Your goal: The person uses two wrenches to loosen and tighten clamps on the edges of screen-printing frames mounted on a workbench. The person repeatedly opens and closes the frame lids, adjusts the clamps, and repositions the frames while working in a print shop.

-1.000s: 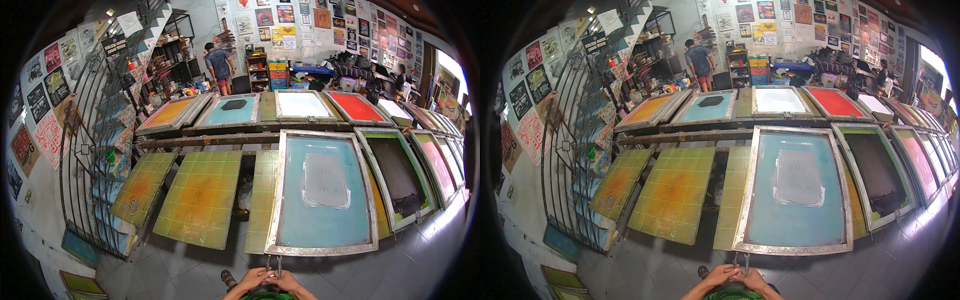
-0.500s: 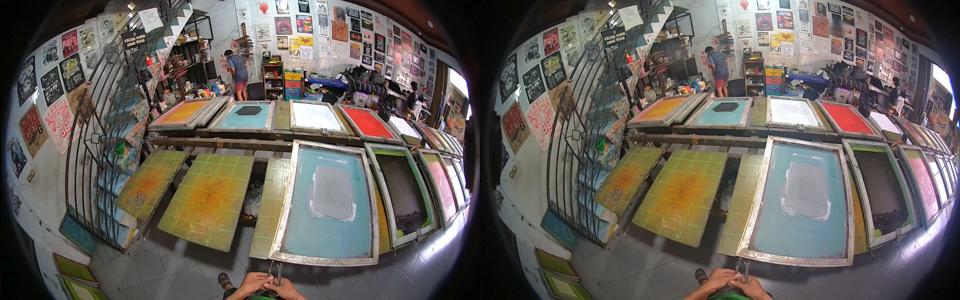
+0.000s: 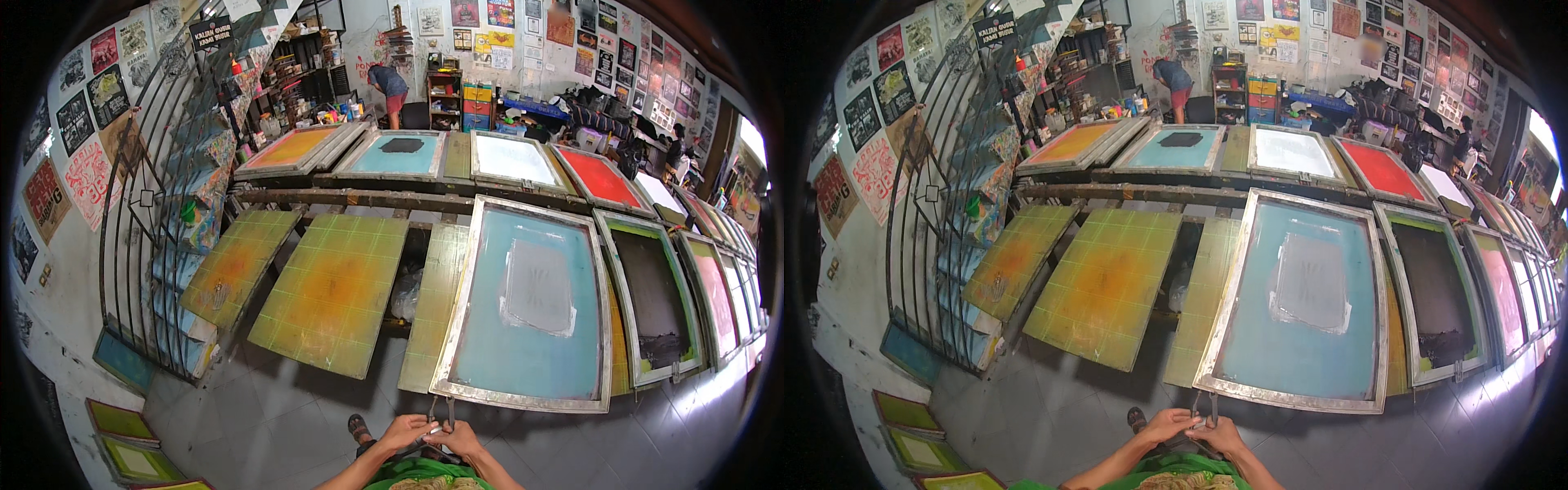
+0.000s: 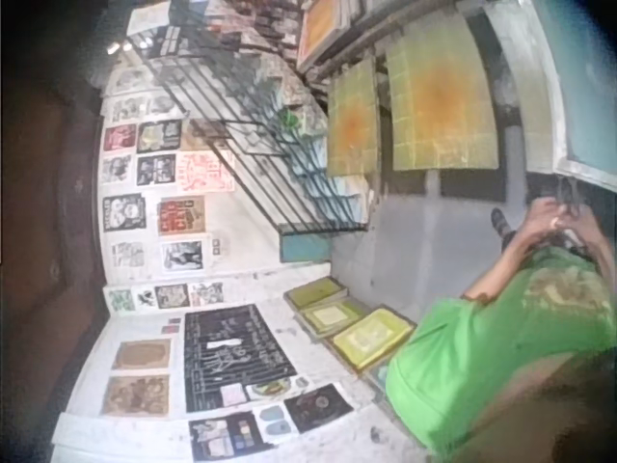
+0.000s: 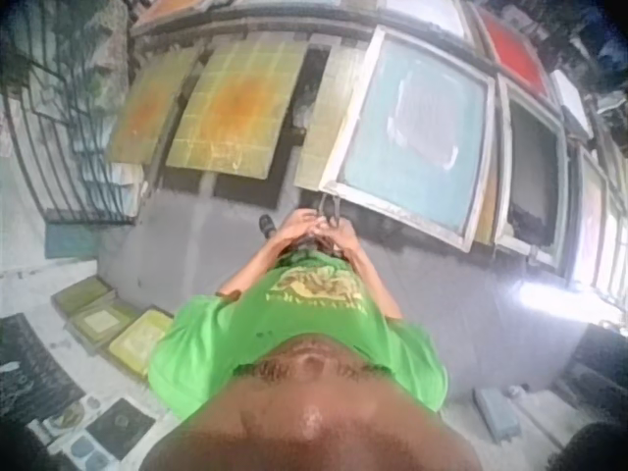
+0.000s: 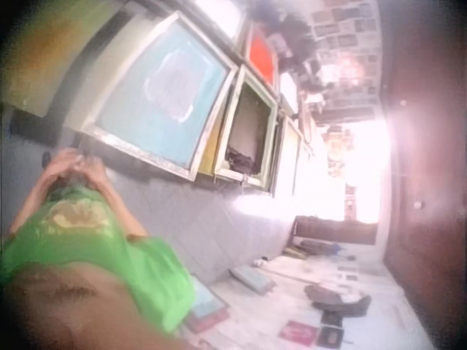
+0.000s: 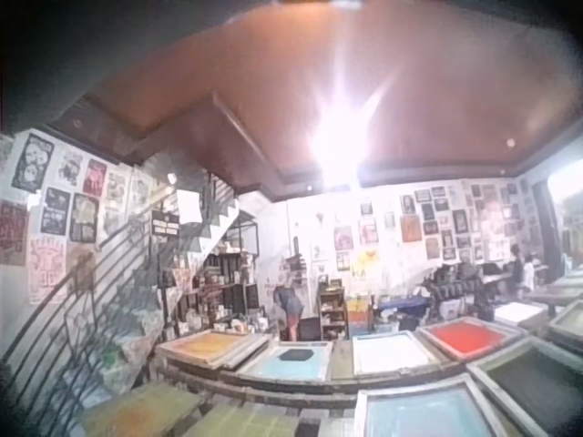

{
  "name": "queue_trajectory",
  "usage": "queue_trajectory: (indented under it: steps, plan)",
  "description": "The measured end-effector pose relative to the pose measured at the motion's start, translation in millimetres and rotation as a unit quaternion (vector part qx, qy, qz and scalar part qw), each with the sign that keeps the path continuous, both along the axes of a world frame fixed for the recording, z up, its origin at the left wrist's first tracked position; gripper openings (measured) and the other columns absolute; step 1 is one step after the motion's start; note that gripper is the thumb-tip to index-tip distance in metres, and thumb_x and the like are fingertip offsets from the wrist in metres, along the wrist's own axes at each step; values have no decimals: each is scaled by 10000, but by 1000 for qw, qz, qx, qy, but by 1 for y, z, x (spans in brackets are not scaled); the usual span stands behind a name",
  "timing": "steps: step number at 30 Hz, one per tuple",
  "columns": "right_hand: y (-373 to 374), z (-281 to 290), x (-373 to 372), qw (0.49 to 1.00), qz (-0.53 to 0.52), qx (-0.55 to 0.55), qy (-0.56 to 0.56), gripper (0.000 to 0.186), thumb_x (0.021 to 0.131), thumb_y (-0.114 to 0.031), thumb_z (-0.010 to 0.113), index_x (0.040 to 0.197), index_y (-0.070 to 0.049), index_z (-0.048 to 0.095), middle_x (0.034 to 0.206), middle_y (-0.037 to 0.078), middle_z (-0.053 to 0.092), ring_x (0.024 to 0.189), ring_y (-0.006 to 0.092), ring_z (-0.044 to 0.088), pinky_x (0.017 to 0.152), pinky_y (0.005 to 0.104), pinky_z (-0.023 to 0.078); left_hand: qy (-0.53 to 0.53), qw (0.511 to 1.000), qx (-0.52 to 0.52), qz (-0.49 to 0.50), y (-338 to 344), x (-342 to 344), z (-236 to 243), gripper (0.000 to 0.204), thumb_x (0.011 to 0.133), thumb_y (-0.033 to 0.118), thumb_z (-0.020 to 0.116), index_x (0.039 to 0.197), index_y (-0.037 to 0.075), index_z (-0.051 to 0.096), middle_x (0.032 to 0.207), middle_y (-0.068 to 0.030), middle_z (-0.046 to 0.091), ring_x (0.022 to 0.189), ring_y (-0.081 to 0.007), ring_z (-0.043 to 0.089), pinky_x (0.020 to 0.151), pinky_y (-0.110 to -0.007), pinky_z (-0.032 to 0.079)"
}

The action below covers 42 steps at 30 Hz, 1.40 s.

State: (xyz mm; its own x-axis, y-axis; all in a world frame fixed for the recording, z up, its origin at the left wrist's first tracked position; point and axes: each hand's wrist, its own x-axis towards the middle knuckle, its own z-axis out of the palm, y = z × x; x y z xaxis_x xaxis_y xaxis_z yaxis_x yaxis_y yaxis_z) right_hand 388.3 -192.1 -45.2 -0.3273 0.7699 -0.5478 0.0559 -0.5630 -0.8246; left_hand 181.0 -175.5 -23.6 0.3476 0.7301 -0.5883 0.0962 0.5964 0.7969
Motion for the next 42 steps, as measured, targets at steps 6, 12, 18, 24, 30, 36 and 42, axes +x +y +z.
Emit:
queue_trajectory:
  steps: [6, 12, 18, 24, 30, 36, 42]
  plan:
    - [-10, 15, -18, 999, -19, 42, -6, 337, 864, -204, 908, 1067, 16, 753, 957, 24, 755, 862, 86, 667, 758, 266, 537, 74, 994, 50, 69, -8, 5, -33, 487, 876, 349, 905, 1076, -69, 756, 941, -109, 800, 774, -124, 729, 680, -252, 565]
    - [-17, 20, -11, 998, -6, -38, 57, 337, 1015, -106, 720, 1318, 33, 673, 1183, 95, 751, 1134, 152, 689, 966, 309, 555, 59, 994, 38, 85, -6, 11, 19, 394, 897, 261, 890, 1060, -72, 754, 862, -81, 783, 753, -107, 713, 669, -259, 584]
    - [12, 47, 26, 980, 123, -63, 144, 406, 1055, -79, 639, 1433, 55, 577, 1368, 168, 697, 1296, 255, 661, 1149, 353, 479, -22, 999, 38, 26, 1, 8, 4, 327, 972, 209, 810, 1133, -70, 755, 936, -64, 785, 821, -99, 694, 743, -258, 568]
    - [13, 27, 24, 975, 66, -110, 181, 387, 1017, -39, 692, 1370, 91, 599, 1313, 213, 710, 1226, 302, 709, 1037, 340, 565, -129, 991, -30, -6, 5, -7, -21, 368, 1032, 217, 738, 1295, -38, 704, 1116, -78, 780, 934, -95, 682, 827, -249, 533]
    - [2, 45, 2, 991, -22, -85, 104, 402, 929, -9, 801, 1294, 75, 656, 1154, 148, 760, 1036, 215, 753, 868, 290, 614, -78, 997, -24, -10, 3, -3, -3, 409, 1000, 236, 778, 1280, -54, 707, 1149, -89, 777, 971, -92, 688, 834, -249, 544]
    - [-10, 47, -29, 998, -55, -22, 5, 434, 885, -48, 864, 1269, 46, 685, 1085, 69, 757, 928, 107, 700, 803, 249, 583, 48, 998, 26, 15, -4, 2, -45, 420, 901, 190, 877, 1203, -67, 739, 1052, -126, 796, 892, -111, 727, 769, -246, 572]
    - [-20, 6, -16, 984, -112, -105, 90, 187, 985, -105, 778, 1144, -12, 748, 1055, 40, 751, 890, 117, 675, 846, 288, 559, 41, 996, 72, 30, -5, 5, 16, 377, 975, 214, 804, 1137, -119, 736, 1042, -132, 799, 901, -132, 737, 792, -237, 580]
